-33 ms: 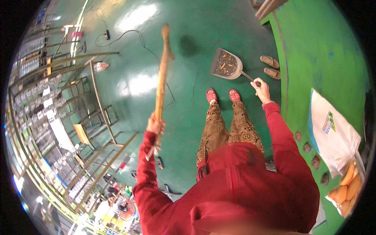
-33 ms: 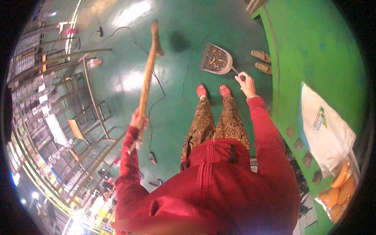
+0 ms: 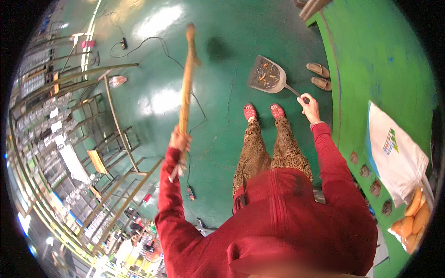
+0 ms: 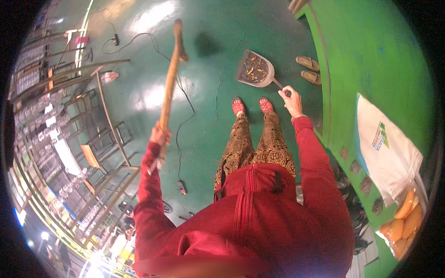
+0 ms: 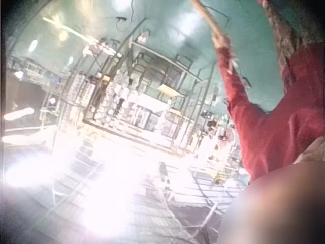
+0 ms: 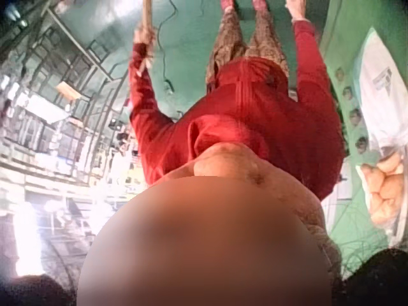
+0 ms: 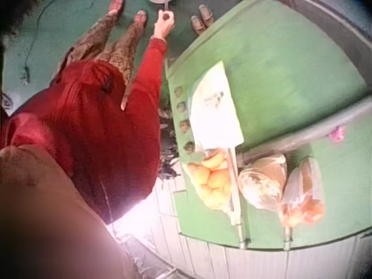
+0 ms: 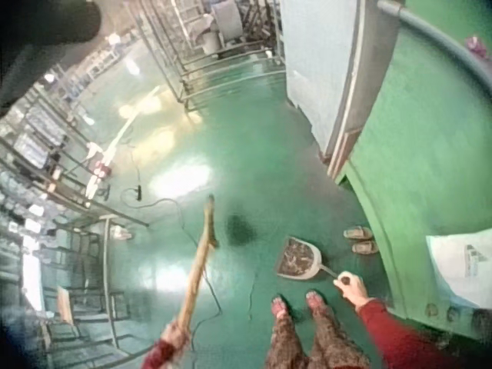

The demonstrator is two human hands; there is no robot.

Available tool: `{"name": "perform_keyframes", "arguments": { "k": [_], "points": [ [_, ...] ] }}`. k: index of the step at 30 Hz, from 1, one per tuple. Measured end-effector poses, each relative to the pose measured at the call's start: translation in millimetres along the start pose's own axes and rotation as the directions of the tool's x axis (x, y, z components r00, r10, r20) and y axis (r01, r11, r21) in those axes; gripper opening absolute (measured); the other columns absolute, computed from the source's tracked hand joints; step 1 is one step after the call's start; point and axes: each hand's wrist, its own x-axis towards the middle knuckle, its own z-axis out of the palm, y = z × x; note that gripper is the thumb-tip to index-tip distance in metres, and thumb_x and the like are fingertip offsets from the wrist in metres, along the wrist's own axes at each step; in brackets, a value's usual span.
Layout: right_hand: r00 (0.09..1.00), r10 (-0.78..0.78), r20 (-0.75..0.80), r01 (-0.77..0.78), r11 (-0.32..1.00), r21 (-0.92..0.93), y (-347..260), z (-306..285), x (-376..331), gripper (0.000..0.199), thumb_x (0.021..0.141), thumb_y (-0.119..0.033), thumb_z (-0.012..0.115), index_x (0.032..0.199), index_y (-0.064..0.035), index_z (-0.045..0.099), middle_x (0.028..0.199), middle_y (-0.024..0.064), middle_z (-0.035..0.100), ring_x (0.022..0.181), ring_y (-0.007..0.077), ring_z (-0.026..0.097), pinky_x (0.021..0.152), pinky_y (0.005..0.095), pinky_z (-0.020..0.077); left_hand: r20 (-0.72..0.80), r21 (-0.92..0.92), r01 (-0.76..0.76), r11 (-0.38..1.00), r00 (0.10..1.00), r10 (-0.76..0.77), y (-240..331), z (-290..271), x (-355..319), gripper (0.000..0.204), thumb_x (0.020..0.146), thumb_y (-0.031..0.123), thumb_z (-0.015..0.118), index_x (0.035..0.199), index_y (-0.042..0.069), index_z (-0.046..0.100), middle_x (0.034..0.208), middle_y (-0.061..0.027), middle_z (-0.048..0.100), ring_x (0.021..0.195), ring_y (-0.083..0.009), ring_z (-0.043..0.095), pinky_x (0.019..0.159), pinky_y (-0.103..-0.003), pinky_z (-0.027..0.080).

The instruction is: The person sweeps debris on a green factory floor using a broom and dustpan, moving through aisles and around equipment. The person gathers debris into the dustpan and continues sweeping across different sections of the workspace.

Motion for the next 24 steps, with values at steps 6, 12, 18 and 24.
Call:
{"name": "perform_keyframes", "arguments": {
  "k": [6,12,18,24],
  "points": [
    [0.957,0.15,-0.248,-0.102,0.975,0.196,37,18,-54,0.016,0.076,-0.019,0.062,0.075,-0.0051,0.054,0.057,-0.0008,0.047,0.04,0.0072,0.043,0.036,0.0232,0.0352,0.046,0.22,-0.112,0.969,0.993,0.104,72,-10,186,0.051,0.062,-0.005,0.054,0.107,0.001,0.032,0.052,-0.009,0.046,0.033,-0.0205,0.046,0.027,-0.033,0.037],
    [0.878,0.295,-0.377,-0.17,0.928,0.332,49,25,-71,0.018,0.076,-0.021,0.063,0.075,-0.0054,0.055,0.06,0.0007,0.05,0.037,0.0082,0.044,0.035,0.0232,0.0362,0.024,0.599,-0.125,0.791,0.99,0.139,38,51,227,0.063,0.069,0.009,0.052,0.125,0.013,0.025,0.064,-0.0123,0.054,0.047,-0.0254,0.054,0.039,-0.037,0.044],
    [0.814,0.373,-0.445,-0.231,0.911,0.342,74,27,-88,0.018,0.075,-0.022,0.063,0.074,-0.0061,0.055,0.058,0.0003,0.049,0.038,0.008,0.044,0.035,0.0233,0.0376,0.333,0.686,-0.132,0.715,0.931,-0.148,-37,92,81,0.061,0.067,0.006,0.06,0.119,0.016,0.028,0.065,-0.0102,0.054,0.041,-0.0211,0.052,0.031,-0.033,0.043],
    [0.824,0.379,-0.422,-0.238,0.906,0.349,95,20,-88,0.018,0.075,-0.022,0.063,0.075,-0.006,0.055,0.06,0.0005,0.049,0.04,0.0087,0.045,0.036,0.0237,0.0394,0.649,0.163,0.303,0.939,0.684,-0.333,-41,97,-35,0.06,0.067,-0.003,0.055,0.12,0.012,0.033,0.053,-0.0027,0.046,0.036,-0.0119,0.043,0.032,-0.026,0.036]
  ]
}}
